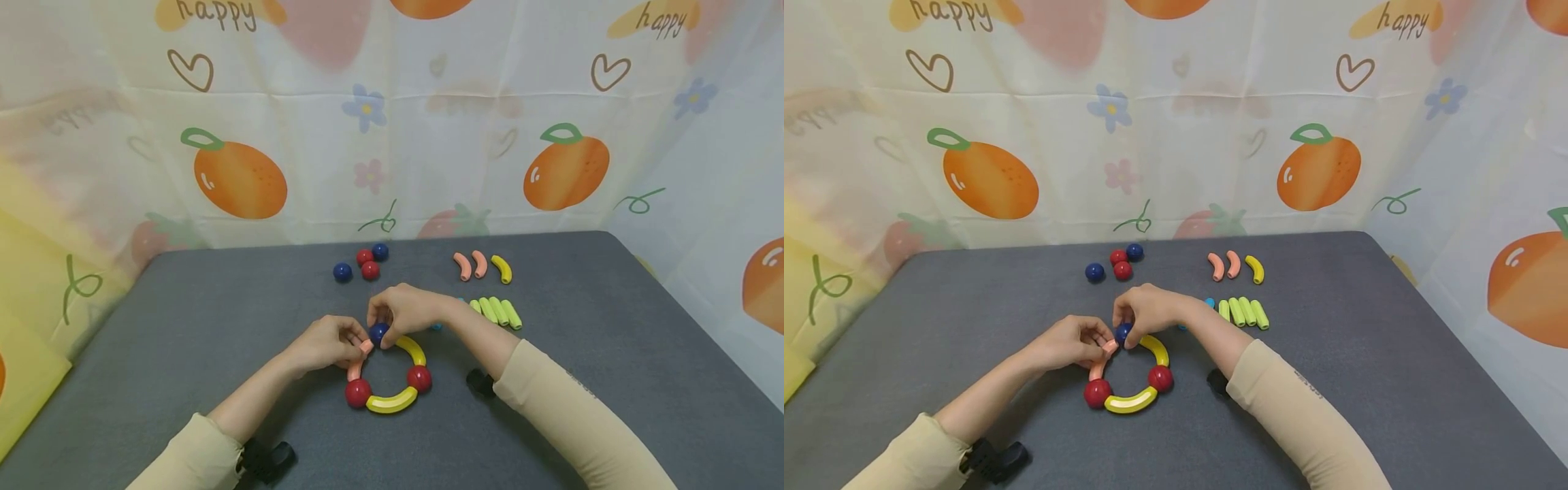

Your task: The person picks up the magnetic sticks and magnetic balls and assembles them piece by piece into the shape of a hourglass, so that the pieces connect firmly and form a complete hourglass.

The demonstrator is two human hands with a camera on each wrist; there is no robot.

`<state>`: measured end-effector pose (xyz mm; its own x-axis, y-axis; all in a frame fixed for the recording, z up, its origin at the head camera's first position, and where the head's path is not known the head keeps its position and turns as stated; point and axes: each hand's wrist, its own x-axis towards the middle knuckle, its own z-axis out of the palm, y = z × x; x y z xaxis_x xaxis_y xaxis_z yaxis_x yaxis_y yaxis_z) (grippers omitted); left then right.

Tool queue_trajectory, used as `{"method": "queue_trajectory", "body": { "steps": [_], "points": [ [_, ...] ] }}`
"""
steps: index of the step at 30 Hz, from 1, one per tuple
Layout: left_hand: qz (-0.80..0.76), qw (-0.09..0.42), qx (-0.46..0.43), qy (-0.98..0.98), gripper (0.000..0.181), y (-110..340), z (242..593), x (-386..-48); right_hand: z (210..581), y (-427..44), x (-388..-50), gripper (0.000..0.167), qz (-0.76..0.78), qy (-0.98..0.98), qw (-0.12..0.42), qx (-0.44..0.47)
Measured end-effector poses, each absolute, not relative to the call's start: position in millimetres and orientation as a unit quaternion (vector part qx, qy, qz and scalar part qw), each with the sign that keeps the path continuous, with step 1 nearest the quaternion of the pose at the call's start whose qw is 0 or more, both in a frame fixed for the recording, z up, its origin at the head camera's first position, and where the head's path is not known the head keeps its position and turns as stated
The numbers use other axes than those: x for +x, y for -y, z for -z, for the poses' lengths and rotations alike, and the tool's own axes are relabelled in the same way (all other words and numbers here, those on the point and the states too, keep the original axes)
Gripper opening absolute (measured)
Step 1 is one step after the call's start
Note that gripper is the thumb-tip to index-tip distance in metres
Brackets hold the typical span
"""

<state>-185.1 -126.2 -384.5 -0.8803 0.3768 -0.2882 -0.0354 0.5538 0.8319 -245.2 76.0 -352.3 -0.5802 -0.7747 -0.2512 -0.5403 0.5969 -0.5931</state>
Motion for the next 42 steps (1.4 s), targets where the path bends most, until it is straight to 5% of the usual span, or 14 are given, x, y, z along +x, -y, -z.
{"method": "queue_trajectory", "body": {
  "steps": [12,32,42],
  "points": [
    [-0.461,0.220,0.110,-0.853,0.027,124.9,383.8,-184.4,352.0,-89.9,-239.7,0.031,0.223,-0.874,0.225,-0.370],
    [-0.452,0.229,0.124,-0.853,0.048,126.2,383.4,-187.1,351.3,-103.1,-223.7,0.018,0.240,-0.875,0.317,-0.276],
    [-0.456,0.232,0.109,-0.852,0.047,125.2,382.2,-186.4,345.2,-122.6,-235.3,0.023,0.304,-0.863,0.289,-0.281]
  ]
}}
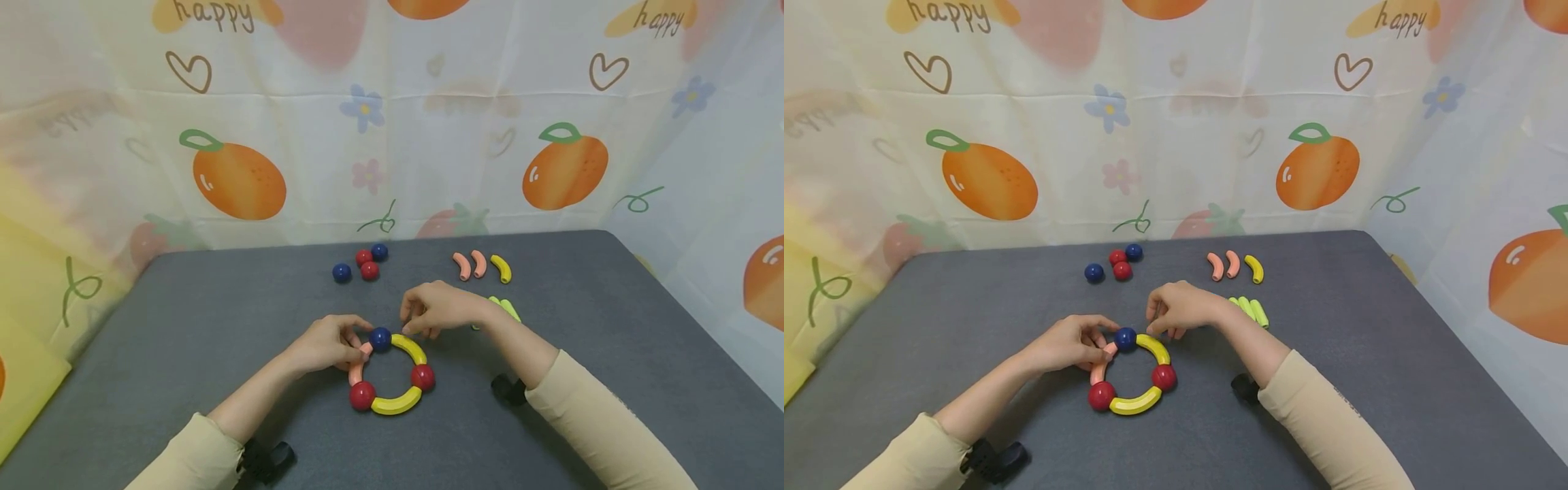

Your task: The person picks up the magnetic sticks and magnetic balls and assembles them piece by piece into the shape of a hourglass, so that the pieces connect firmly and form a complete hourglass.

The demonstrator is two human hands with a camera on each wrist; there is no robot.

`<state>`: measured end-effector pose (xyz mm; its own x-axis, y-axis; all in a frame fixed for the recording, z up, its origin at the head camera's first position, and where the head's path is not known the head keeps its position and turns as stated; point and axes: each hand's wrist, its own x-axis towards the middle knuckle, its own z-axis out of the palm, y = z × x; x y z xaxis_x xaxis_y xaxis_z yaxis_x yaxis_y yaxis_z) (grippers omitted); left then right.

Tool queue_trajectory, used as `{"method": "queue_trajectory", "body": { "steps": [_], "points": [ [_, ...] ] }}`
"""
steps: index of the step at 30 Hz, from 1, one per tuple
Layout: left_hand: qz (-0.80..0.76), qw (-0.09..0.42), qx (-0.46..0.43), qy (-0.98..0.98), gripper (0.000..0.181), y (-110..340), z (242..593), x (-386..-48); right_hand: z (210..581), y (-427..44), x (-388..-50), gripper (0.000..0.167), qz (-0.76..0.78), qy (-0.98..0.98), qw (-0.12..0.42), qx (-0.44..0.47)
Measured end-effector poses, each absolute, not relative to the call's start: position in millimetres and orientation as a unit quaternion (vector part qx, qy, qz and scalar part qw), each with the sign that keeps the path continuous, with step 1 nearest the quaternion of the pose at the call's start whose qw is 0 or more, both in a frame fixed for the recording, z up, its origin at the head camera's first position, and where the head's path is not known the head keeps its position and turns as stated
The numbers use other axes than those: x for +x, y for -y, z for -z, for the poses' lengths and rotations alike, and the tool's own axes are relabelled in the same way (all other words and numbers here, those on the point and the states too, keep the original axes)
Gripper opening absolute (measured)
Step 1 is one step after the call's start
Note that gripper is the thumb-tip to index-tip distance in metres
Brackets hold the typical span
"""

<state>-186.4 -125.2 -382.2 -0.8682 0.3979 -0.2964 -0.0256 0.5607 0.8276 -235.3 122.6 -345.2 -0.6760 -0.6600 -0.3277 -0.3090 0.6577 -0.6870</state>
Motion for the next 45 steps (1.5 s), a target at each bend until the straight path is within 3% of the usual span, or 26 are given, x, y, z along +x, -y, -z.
{"method": "queue_trajectory", "body": {
  "steps": [13,24,32,39,45],
  "points": [
    [-0.450,0.242,0.110,-0.853,0.055,123.4,382.8,-185.0,346.3,-160.3,-254.4,0.030,0.327,-0.886,0.172,-0.281],
    [-0.459,0.246,0.095,-0.848,0.059,119.6,379.2,-180.0,354.3,-161.5,-259.2,0.039,0.298,-0.885,0.220,-0.281],
    [-0.472,0.233,0.113,-0.843,0.041,122.9,384.5,-183.0,356.8,-151.9,-258.3,0.043,0.272,-0.885,0.243,-0.289],
    [-0.493,0.234,0.102,-0.832,0.033,123.7,385.2,-184.0,358.6,-146.8,-257.4,0.029,0.240,-0.893,0.231,-0.302],
    [-0.500,0.238,0.083,-0.829,0.031,122.0,384.7,-183.5,357.4,-143.4,-255.9,0.018,0.237,-0.897,0.190,-0.320]
  ]
}}
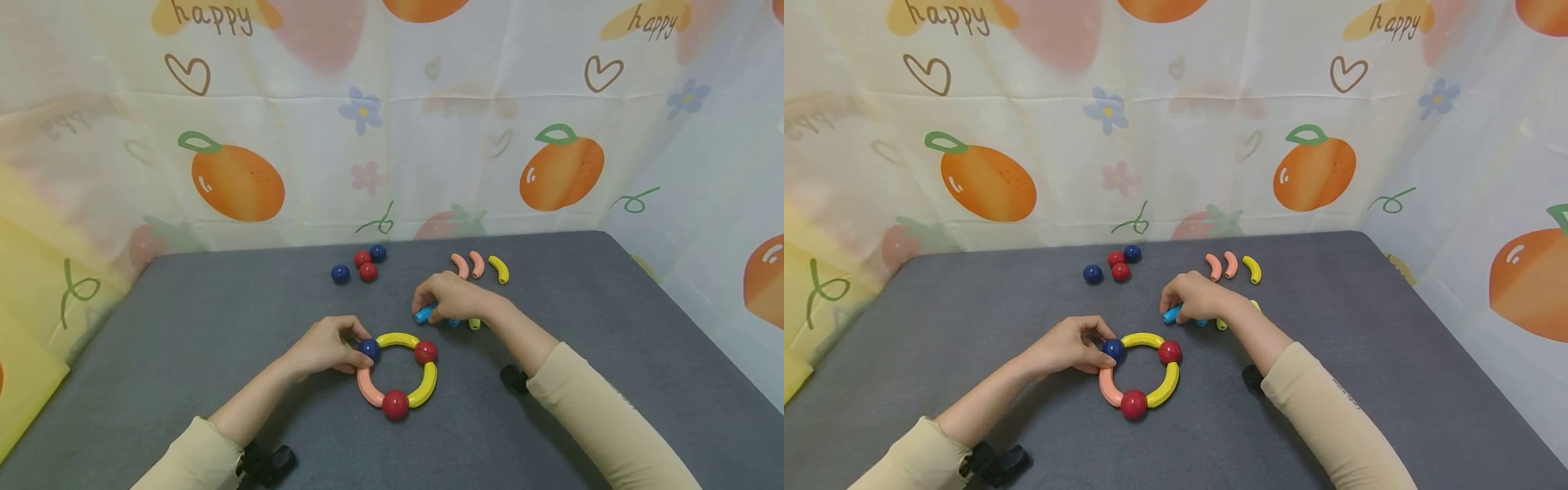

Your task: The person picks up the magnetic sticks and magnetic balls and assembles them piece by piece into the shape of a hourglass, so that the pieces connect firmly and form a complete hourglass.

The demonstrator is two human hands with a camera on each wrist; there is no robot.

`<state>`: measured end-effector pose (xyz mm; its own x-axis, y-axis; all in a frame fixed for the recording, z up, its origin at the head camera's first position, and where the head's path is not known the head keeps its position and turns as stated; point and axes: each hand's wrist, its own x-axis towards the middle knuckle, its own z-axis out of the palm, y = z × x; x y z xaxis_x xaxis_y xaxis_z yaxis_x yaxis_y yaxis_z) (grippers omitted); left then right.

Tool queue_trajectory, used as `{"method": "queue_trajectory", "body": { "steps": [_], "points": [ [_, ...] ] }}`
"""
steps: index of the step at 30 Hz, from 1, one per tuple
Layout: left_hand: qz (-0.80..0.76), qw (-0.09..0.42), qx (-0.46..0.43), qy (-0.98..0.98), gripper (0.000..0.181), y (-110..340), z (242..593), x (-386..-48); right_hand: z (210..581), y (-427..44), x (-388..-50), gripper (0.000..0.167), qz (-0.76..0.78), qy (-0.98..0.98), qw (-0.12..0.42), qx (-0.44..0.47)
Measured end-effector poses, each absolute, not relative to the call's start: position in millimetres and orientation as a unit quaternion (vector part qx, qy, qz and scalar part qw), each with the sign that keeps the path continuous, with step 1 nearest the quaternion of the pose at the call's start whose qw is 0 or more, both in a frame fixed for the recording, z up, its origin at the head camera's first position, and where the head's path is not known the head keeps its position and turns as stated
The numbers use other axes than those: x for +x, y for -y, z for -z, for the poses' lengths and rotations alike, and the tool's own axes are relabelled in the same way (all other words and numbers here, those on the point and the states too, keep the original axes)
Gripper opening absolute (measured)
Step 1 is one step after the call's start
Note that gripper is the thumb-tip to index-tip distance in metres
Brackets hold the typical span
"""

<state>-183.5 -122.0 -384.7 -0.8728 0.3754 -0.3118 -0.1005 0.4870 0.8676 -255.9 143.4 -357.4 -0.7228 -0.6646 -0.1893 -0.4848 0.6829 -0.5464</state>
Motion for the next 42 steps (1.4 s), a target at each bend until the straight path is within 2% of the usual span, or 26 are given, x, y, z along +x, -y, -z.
{"method": "queue_trajectory", "body": {
  "steps": [4,7,17,32,39,42],
  "points": [
    [-0.503,0.241,0.078,-0.826,0.030,121.6,384.8,-184.1,357.7,-138.2,-254.3,0.019,0.279,-0.890,0.146,-0.331],
    [-0.507,0.241,0.081,-0.824,0.030,121.8,385.0,-184.0,357.2,-131.3,-250.4,0.019,0.338,-0.867,0.135,-0.340],
    [-0.527,0.249,0.097,-0.807,0.034,125.4,388.9,-183.0,352.1,-101.2,-226.6,0.022,0.436,-0.801,0.198,-0.359],
    [-0.554,0.248,0.113,-0.786,0.034,128.0,393.0,-182.7,357.2,-87.6,-217.4,0.023,0.462,-0.777,0.226,-0.364],
    [-0.499,0.183,0.168,-0.831,0.037,127.2,392.8,-184.9,358.1,-90.3,-218.6,0.022,0.466,-0.774,0.225,-0.364],
    [-0.517,0.182,0.196,-0.813,0.034,128.1,393.1,-186.4,357.3,-92.2,-219.5,0.022,0.460,-0.779,0.216,-0.368]
  ]
}}
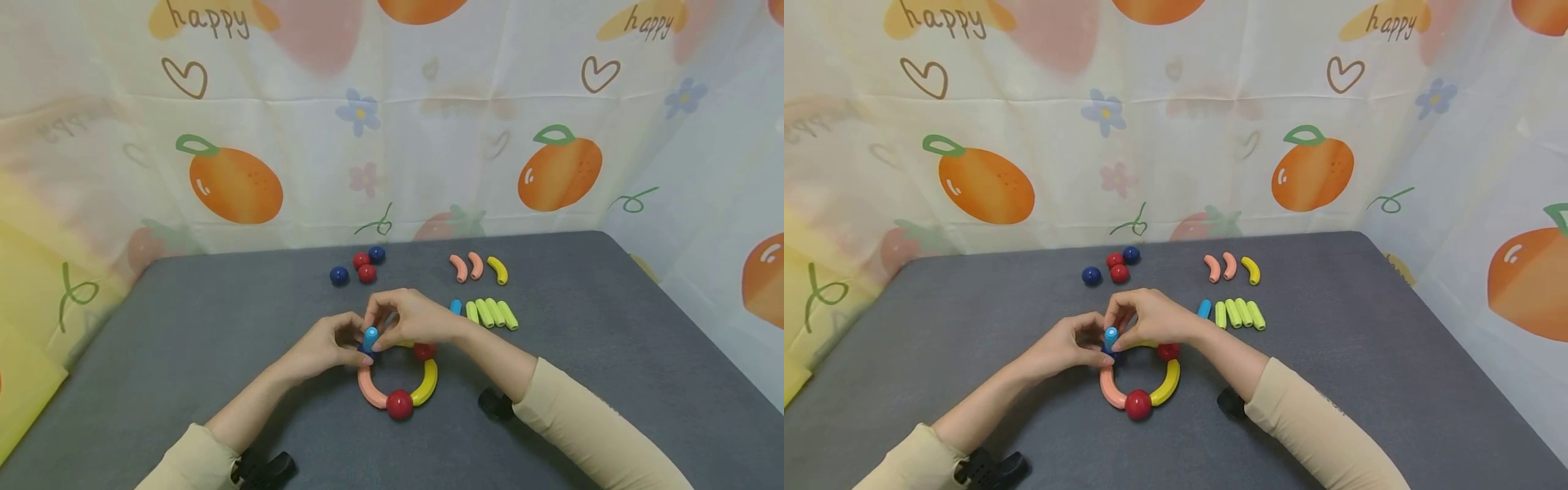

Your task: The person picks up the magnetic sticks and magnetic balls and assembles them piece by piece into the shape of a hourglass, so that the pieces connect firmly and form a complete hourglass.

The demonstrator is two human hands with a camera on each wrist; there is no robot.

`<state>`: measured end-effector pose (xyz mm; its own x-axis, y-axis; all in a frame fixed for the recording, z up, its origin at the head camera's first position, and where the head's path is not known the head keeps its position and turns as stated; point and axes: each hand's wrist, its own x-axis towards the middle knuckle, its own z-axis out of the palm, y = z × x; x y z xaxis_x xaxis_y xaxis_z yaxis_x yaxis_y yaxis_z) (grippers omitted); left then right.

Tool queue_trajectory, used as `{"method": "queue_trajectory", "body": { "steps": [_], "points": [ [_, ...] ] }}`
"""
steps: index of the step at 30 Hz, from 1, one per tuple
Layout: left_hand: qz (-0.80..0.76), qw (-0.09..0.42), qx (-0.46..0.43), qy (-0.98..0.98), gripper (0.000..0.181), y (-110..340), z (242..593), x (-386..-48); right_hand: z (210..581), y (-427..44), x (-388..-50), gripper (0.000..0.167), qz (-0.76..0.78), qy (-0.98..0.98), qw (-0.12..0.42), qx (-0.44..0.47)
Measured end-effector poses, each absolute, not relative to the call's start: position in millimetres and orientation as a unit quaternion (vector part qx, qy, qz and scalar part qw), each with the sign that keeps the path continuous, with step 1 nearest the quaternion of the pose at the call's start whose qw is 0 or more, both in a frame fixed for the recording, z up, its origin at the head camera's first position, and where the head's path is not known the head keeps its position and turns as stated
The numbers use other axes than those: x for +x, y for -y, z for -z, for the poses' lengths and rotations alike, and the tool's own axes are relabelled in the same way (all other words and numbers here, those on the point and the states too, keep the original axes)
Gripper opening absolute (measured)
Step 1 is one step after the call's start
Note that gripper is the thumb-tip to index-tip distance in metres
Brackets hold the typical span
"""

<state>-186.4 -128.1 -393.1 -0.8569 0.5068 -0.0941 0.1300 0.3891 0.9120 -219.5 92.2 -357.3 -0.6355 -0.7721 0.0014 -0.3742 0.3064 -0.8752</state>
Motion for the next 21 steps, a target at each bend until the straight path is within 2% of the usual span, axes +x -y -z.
{"method": "queue_trajectory", "body": {
  "steps": [4,9,21],
  "points": [
    [-0.536,0.202,0.228,-0.787,0.029,130.7,394.4,-188.0,356.0,-96.3,-221.3,0.023,0.446,-0.786,0.212,-0.373],
    [-0.523,0.196,0.239,-0.795,0.026,132.0,394.1,-188.6,353.1,-108.0,-225.8,0.024,0.441,-0.799,0.204,-0.354],
    [-0.498,0.174,0.218,-0.821,0.023,132.1,394.9,-188.4,348.1,-158.5,-241.8,0.021,0.392,-0.863,0.128,-0.293]
  ]
}}
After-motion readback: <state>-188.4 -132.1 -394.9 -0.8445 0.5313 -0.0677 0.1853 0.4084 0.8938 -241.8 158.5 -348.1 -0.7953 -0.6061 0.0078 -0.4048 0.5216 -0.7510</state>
